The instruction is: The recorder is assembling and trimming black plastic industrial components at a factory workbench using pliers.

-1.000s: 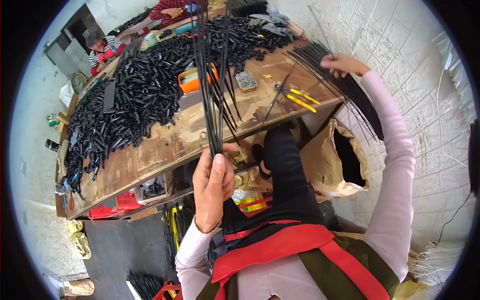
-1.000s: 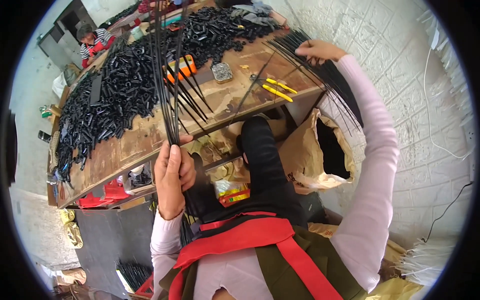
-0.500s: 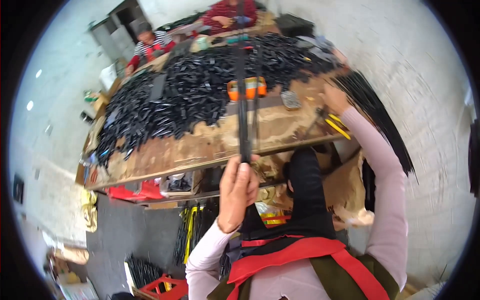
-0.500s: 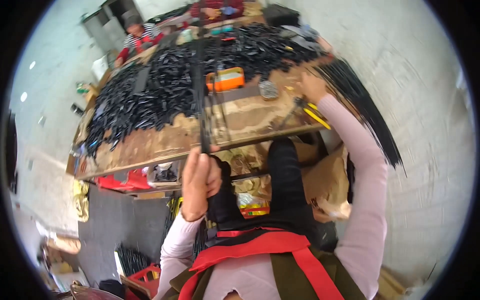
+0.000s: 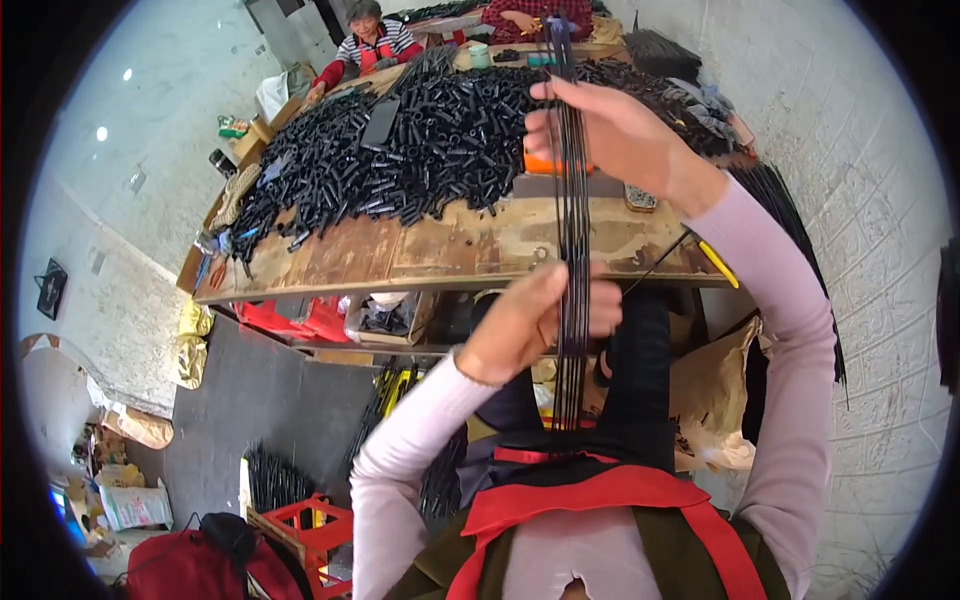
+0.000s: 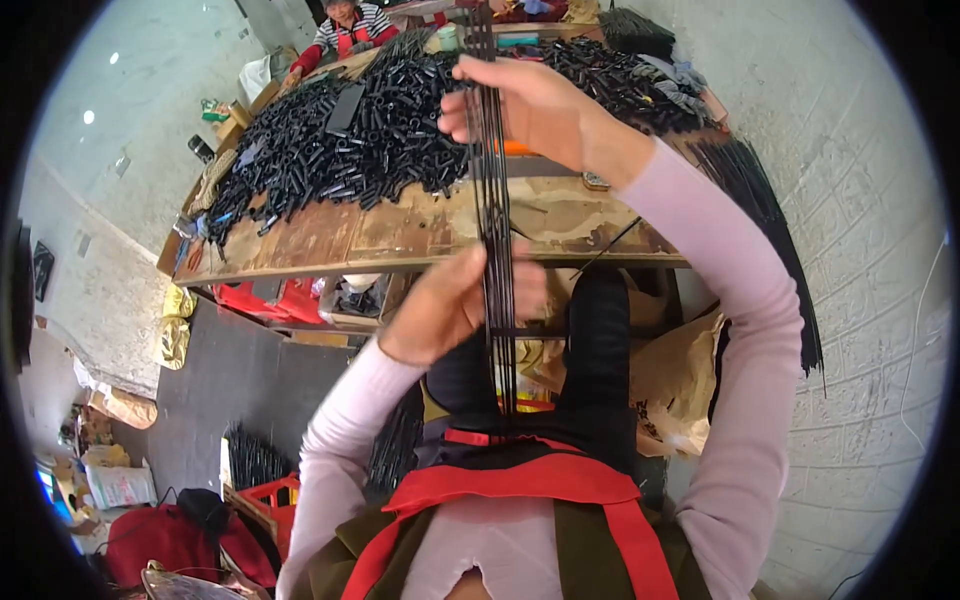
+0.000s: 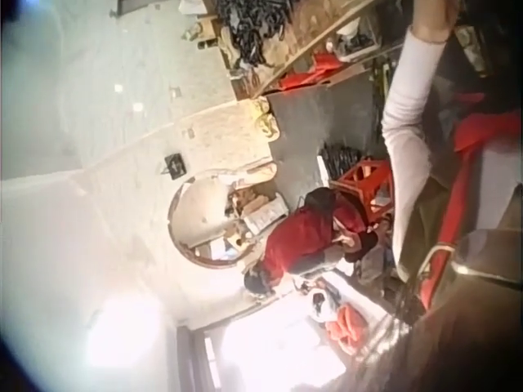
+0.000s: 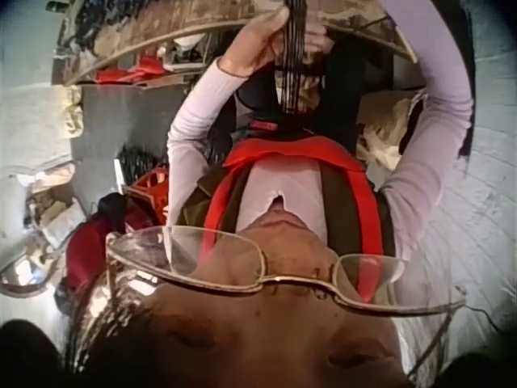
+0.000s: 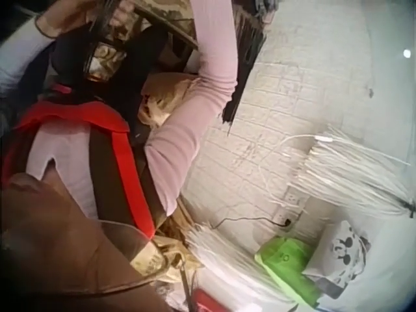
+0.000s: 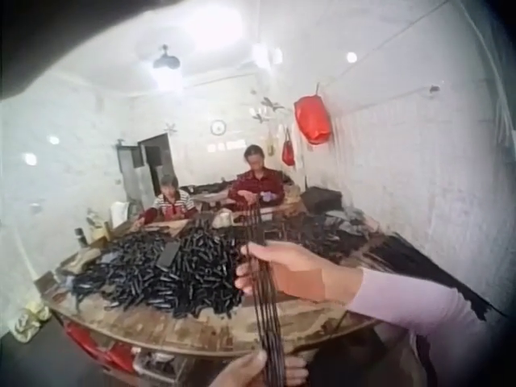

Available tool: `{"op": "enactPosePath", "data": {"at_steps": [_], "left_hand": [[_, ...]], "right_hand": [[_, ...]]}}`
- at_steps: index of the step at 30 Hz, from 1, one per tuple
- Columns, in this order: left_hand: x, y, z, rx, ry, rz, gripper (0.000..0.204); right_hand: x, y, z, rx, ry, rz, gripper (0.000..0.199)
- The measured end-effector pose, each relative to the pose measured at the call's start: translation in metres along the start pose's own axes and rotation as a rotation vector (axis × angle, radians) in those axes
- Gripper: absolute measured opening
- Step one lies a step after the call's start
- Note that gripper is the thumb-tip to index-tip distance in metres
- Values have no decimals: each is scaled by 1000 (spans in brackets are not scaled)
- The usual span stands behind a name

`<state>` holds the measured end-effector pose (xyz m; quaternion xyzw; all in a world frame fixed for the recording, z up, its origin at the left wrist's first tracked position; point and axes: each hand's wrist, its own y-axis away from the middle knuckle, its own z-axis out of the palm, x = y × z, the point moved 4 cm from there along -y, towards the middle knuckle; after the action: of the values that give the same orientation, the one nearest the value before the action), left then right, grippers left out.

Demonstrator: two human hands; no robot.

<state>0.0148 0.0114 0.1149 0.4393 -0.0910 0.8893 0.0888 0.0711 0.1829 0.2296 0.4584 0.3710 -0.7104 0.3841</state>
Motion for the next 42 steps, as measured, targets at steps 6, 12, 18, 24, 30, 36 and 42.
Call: {"op": "enactPosePath", "data": {"at_steps": [6, 12, 18, 24, 30, 36, 42], "left_hand": [[30, -22, 3, 40, -47, 18, 50], [32, -18, 16, 195, -234, 86, 37], [25, -14, 17, 242, -196, 41, 30], [32, -24, 3, 207, -202, 40, 30], [51, -30, 3, 21, -341, 40, 40], [32, -8, 11, 138, -83, 41, 35], [33, -14, 15, 113, -65, 84, 42]], "right_hand": [[-3, 29, 3, -51, 29, -9, 33], [5, 42, 15, -42, 68, 19, 40], [12, 36, 11, -45, 110, 45, 40], [15, 25, 12, -73, 127, 43, 41], [10, 28, 15, -113, 121, 56, 40], [22, 44, 33, -133, 60, 155, 44], [20, 37, 21, -128, 83, 129, 42]]}}
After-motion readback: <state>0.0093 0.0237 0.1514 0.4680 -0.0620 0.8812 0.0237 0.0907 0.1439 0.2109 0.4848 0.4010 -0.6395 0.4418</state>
